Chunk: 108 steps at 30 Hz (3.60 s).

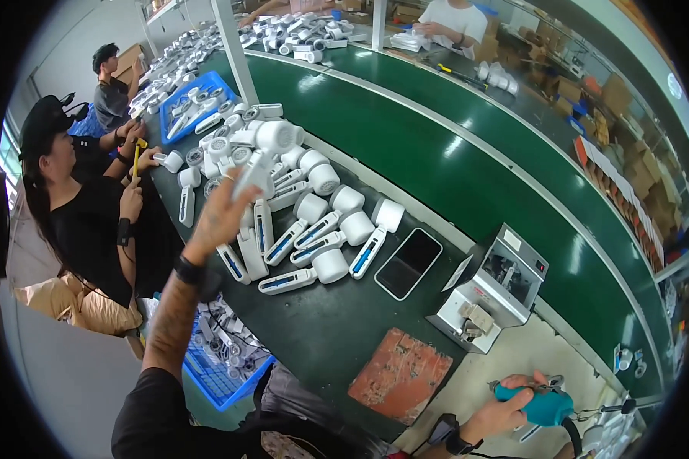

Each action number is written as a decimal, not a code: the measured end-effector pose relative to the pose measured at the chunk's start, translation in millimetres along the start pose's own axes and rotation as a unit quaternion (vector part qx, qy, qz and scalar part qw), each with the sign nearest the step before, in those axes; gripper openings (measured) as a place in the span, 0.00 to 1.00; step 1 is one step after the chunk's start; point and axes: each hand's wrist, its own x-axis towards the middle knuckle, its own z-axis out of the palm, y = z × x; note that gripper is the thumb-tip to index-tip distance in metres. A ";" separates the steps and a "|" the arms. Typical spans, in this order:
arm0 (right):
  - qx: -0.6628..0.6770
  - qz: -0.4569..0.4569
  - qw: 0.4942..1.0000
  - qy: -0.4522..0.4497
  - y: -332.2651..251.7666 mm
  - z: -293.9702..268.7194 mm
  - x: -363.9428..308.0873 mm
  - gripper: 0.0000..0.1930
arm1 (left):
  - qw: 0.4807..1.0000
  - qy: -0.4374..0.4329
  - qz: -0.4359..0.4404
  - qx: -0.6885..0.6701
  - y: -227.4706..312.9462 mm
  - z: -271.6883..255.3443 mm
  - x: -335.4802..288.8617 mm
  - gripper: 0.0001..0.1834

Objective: Assembling handheld electronic devices using an electric screwdriver on an assembly line.

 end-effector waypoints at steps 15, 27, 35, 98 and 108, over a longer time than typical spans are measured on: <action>0.094 -0.039 0.994 -0.041 -7.4 -17.6 -8.8 0.30 | 0.978 0.093 0.175 0.067 19.6 0.7 46.3 0.14; 0.035 0.056 0.994 -0.087 -54.0 -87.6 -50.9 0.30 | 0.809 -0.381 0.284 -0.347 359.6 131.1 -90.4 0.12; -0.028 0.045 0.999 -0.012 -61.7 -130.1 -54.3 0.35 | 0.833 -0.407 0.316 -0.202 445.4 256.7 -166.2 0.23; 0.117 0.048 0.967 -0.220 -37.1 36.9 -10.6 0.35 | 0.802 -0.368 0.331 -0.333 250.3 148.4 -110.4 0.21; 0.143 0.050 0.947 -0.284 -28.3 39.7 -14.3 0.24 | 0.825 -0.334 0.364 -0.273 253.3 149.3 -113.4 0.19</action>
